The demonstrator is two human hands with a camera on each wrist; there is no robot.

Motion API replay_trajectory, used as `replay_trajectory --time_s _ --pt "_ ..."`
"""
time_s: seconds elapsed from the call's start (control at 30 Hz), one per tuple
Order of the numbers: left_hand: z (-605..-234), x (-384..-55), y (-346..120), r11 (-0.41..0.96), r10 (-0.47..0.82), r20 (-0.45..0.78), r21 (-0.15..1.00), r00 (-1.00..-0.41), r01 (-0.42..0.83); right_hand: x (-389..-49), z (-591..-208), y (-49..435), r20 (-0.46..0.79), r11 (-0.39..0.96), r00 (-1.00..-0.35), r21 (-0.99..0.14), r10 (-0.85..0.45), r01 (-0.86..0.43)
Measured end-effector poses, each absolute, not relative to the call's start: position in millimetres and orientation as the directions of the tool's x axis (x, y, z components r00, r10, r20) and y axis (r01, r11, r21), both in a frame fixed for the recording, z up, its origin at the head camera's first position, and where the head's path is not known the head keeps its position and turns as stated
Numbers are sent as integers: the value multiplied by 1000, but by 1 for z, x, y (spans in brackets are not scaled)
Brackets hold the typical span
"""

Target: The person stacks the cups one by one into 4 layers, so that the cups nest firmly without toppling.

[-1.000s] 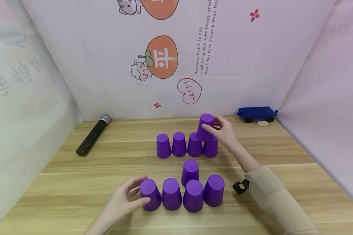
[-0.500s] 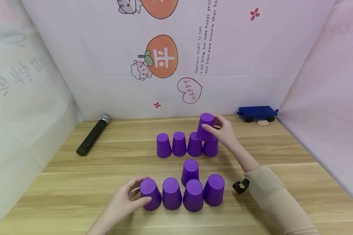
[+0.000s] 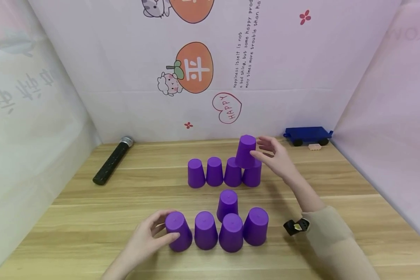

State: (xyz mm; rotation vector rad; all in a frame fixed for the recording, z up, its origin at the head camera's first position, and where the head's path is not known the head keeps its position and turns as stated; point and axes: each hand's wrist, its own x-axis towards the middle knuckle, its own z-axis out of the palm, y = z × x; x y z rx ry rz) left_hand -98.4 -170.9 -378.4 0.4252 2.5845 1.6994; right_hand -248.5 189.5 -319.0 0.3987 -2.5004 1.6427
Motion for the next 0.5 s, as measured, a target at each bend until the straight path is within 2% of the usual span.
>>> replay_trajectory --time_s 0.17,0.37,0.5 --pt "-370 -102 -177 361 169 152 910 -974 204 -235 -314 203 196 418 -962 -870 -189 -259" --pt "-355 -111 -184 326 125 302 887 -945 327 -222 -317 215 156 462 -950 -845 -270 -270" --pt "-342 -122 -185 315 91 345 880 -934 355 -212 -320 221 116 491 -925 -820 -363 -295"
